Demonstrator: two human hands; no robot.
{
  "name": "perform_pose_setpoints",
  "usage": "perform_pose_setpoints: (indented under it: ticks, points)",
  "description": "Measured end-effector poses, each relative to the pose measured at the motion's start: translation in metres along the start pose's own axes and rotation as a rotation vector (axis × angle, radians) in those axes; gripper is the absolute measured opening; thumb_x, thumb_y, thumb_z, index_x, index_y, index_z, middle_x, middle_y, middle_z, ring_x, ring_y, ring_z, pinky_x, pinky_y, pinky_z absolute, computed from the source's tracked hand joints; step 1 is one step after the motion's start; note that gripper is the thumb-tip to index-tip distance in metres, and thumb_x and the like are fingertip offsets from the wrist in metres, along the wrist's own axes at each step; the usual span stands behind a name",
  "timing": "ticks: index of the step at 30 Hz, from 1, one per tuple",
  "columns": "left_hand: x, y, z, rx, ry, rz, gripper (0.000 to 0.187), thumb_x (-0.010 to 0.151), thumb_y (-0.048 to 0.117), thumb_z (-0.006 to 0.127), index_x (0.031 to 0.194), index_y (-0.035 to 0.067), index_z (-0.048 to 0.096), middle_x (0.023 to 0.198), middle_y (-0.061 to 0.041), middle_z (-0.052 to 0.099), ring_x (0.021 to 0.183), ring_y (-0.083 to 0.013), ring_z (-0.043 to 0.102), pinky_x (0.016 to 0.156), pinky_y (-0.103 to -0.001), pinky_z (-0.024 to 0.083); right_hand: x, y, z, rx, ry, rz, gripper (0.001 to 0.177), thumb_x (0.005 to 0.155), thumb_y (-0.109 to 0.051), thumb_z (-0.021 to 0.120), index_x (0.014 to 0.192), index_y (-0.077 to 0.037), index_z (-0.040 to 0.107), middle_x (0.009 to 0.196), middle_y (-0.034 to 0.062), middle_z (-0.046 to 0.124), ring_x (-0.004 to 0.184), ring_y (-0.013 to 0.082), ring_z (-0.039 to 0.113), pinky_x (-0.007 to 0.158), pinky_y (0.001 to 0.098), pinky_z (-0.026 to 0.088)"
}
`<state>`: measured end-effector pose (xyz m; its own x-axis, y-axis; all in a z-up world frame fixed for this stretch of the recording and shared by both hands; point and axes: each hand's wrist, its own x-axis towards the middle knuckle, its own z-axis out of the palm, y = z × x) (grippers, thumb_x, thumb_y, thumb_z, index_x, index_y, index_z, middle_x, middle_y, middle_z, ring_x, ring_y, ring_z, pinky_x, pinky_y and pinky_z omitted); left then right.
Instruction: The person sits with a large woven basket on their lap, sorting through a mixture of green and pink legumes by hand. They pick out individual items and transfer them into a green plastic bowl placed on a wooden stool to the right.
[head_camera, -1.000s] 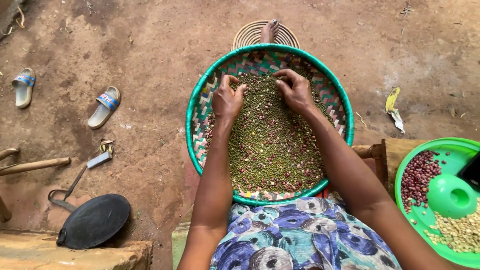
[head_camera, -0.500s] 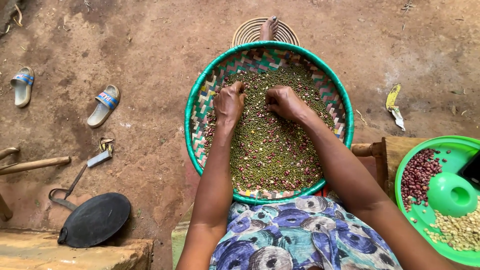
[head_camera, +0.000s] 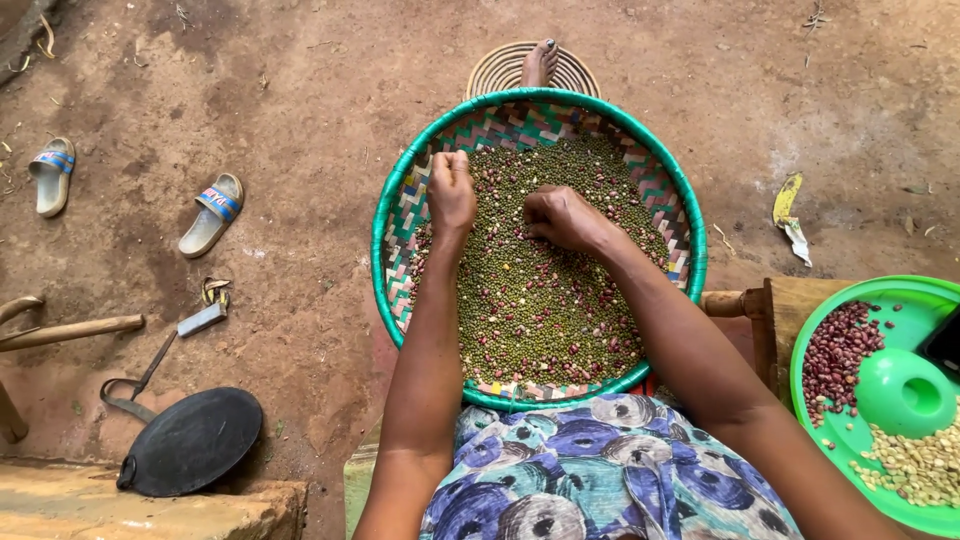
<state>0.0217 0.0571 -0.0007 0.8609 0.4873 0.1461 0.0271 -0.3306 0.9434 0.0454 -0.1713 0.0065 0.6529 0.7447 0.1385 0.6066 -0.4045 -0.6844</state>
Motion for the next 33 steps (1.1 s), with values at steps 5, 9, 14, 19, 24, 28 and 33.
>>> perform_pose_setpoints:
  ticks: [5,9,14,19,24,28,33]
  points:
    - [-0.011,0.055,-0.022,-0.615,-0.122,-0.237,0.038,0.113,0.043,0.045,0.084,0.018,0.045,0.061,0.009,0.037,0.044,-0.0029,0.033,0.04,-0.018,0.025,-0.003,0.01,-0.005,0.063,0.086,0.02,0.02,0.089,-0.017,0.084,0.095,-0.007,0.068,0.084,0.0196,0.067,0.085,0.0433,0.071,0.077,0.0521,0.055]
    - [-0.013,0.062,-0.025,-0.707,-0.101,-0.242,0.039,0.112,0.041,0.053,0.084,0.014,0.051,0.064,0.004,0.044,0.045,-0.0042,0.041,0.04,-0.017,0.029,-0.001,-0.003,-0.016,0.151,0.251,0.059,0.02,0.1,-0.025,0.08,0.1,-0.009,0.067,0.08,0.0178,0.067,0.081,0.0391,0.071,0.07,0.0473,0.052]
    - [-0.015,0.072,-0.04,-0.271,-0.126,-0.038,0.017,0.101,0.03,0.072,0.093,0.015,0.075,0.059,0.006,0.048,0.052,-0.0035,0.044,0.047,-0.022,0.035,0.006,-0.011,0.021,0.249,0.202,0.035,0.014,0.093,-0.006,0.075,0.105,-0.011,0.072,0.089,0.014,0.071,0.09,0.0359,0.073,0.08,0.0454,0.056]
    - [-0.027,0.055,-0.063,0.473,-0.247,0.16,0.014,0.084,0.034,0.089,0.094,0.028,0.08,0.078,-0.001,0.077,0.079,-0.0321,0.075,0.072,-0.046,0.058,0.011,-0.032,0.03,0.325,0.139,-0.008,0.012,0.093,-0.008,0.075,0.105,-0.009,0.073,0.092,0.016,0.07,0.089,0.0372,0.071,0.079,0.0475,0.055]
    - [-0.047,0.022,-0.051,0.743,-0.371,0.129,0.013,0.086,0.02,0.088,0.096,0.019,0.079,0.082,-0.007,0.077,0.087,-0.0308,0.077,0.085,-0.048,0.062,0.011,-0.034,0.031,0.238,0.129,-0.09,0.018,0.088,-0.007,0.081,0.105,-0.012,0.078,0.086,0.0138,0.065,0.083,0.0365,0.07,0.078,0.0455,0.056]
    - [-0.036,0.011,-0.047,0.805,-0.404,0.145,0.008,0.082,0.02,0.084,0.085,0.023,0.077,0.078,-0.004,0.076,0.086,-0.0326,0.078,0.079,-0.051,0.063,0.013,-0.021,0.048,0.155,0.117,-0.114,0.013,0.087,-0.009,0.083,0.098,-0.014,0.079,0.085,0.013,0.064,0.081,0.0348,0.071,0.074,0.0433,0.057]
    - [-0.042,0.037,-0.05,0.562,-0.289,0.137,0.017,0.102,0.022,0.071,0.097,0.005,0.069,0.086,-0.023,0.075,0.088,-0.0435,0.076,0.08,-0.057,0.06,0.02,-0.005,0.036,0.321,0.222,0.016,0.012,0.097,-0.015,0.078,0.107,-0.011,0.074,0.09,0.0157,0.068,0.09,0.037,0.072,0.081,0.0472,0.055]
